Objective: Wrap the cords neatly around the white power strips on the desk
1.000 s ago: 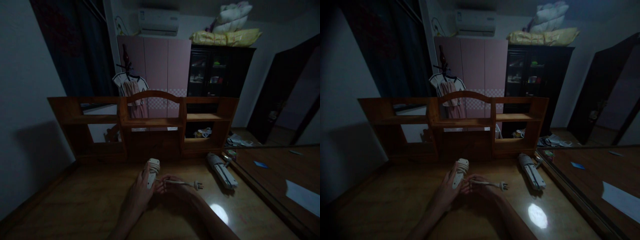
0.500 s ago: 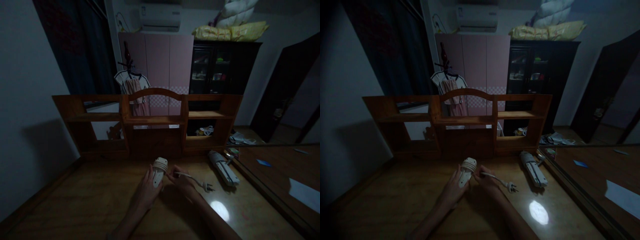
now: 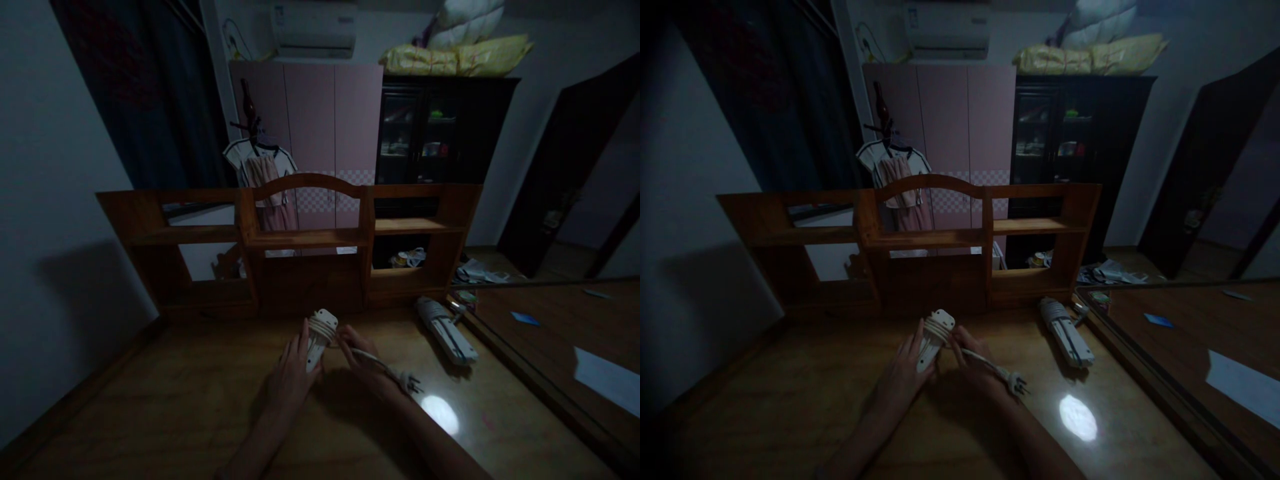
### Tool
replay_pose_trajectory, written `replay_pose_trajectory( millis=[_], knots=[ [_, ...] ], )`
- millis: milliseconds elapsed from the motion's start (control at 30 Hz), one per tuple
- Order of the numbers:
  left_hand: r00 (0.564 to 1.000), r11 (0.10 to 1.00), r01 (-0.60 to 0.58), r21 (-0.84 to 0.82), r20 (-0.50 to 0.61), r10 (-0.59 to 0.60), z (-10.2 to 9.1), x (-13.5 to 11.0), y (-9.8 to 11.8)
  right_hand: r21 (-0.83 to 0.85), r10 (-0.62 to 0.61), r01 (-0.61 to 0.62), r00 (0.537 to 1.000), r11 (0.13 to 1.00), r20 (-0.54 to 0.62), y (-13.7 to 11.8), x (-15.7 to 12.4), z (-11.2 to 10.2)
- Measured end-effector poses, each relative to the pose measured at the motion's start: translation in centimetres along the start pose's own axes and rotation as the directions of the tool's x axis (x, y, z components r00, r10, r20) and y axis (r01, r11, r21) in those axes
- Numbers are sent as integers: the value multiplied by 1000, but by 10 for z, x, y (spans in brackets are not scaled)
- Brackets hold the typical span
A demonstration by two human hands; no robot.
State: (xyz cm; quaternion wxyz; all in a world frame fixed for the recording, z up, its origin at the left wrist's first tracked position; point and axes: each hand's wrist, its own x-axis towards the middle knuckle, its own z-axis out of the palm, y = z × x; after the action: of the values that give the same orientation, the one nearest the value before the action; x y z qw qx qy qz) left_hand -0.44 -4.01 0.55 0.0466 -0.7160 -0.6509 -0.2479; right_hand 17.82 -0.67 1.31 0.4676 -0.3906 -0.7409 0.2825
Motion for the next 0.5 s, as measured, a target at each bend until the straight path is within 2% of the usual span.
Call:
replay_pose_trajectory(
  millis=[133,200,300,367,500],
  knots=[
    [999,997,-20,73,48,17,3,-3,-2,-144,73,-64,996,988,60,-1,0,3],
    [997,995,-49,91,61,44,4,-6,-2,-112,101,-89,989,990,106,-5,0,0],
    [995,994,-80,74,64,76,5,-7,-2,123,102,-134,966,983,238,-12,2,-10],
    [996,997,-72,42,46,70,6,-5,-3,314,102,-191,955,930,278,-15,6,-15],
    [1000,999,-15,-35,14,15,8,3,-4,641,256,-269,960,719,115,-14,15,-10]
  ],
)
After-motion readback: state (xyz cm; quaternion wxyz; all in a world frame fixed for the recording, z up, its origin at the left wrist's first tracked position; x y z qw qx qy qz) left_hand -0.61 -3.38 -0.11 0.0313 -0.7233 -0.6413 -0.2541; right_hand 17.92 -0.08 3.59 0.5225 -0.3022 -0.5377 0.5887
